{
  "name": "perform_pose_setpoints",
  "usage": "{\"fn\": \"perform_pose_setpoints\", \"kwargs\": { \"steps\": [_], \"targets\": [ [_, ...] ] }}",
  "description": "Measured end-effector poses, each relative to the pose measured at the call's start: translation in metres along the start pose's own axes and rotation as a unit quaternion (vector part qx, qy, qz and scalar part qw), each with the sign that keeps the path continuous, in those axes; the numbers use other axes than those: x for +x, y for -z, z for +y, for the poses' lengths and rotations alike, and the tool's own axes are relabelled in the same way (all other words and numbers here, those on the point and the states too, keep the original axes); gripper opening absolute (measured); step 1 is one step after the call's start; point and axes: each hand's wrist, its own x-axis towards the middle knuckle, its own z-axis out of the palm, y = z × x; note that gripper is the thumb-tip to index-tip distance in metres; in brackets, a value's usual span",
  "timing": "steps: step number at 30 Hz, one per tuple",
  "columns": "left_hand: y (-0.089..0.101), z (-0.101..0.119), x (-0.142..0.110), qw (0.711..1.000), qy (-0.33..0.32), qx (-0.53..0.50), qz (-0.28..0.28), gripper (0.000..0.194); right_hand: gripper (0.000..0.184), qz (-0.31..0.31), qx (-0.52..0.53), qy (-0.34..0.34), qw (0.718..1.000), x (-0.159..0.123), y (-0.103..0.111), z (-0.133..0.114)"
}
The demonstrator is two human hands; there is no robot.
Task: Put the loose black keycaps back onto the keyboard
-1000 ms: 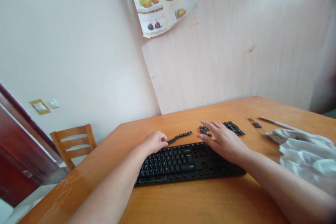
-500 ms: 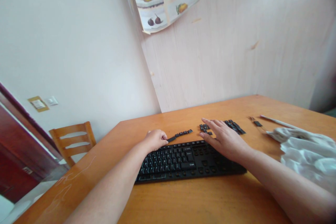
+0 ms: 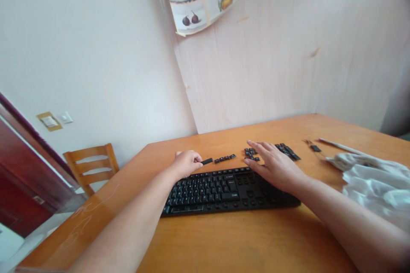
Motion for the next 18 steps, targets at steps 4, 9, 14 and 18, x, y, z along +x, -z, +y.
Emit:
{"fn": "perform_pose_setpoints", "kwargs": {
  "steps": [4,9,14,18],
  "targets": [
    [0.017,0.0,-0.02,0.999,-0.03,-0.007,0.016,0.014,0.065,-0.007,0.002,0.004,1.0,0.0,0.002,-0.002],
    [0.034,0.007,-0.057,0.999,-0.043,-0.019,0.006,0.014,0.063,0.002,0.005,0.014,1.0,0.0,0.001,-0.001],
    [0.039,0.009,-0.09,0.998,-0.057,-0.036,-0.01,0.014,0.063,0.0,-0.003,0.018,1.0,0.0,-0.002,0.003],
    [0.036,0.005,-0.106,0.997,-0.055,-0.052,-0.026,0.014,0.066,-0.01,-0.006,0.015,1.0,0.001,-0.004,0.007]
  ]
}}
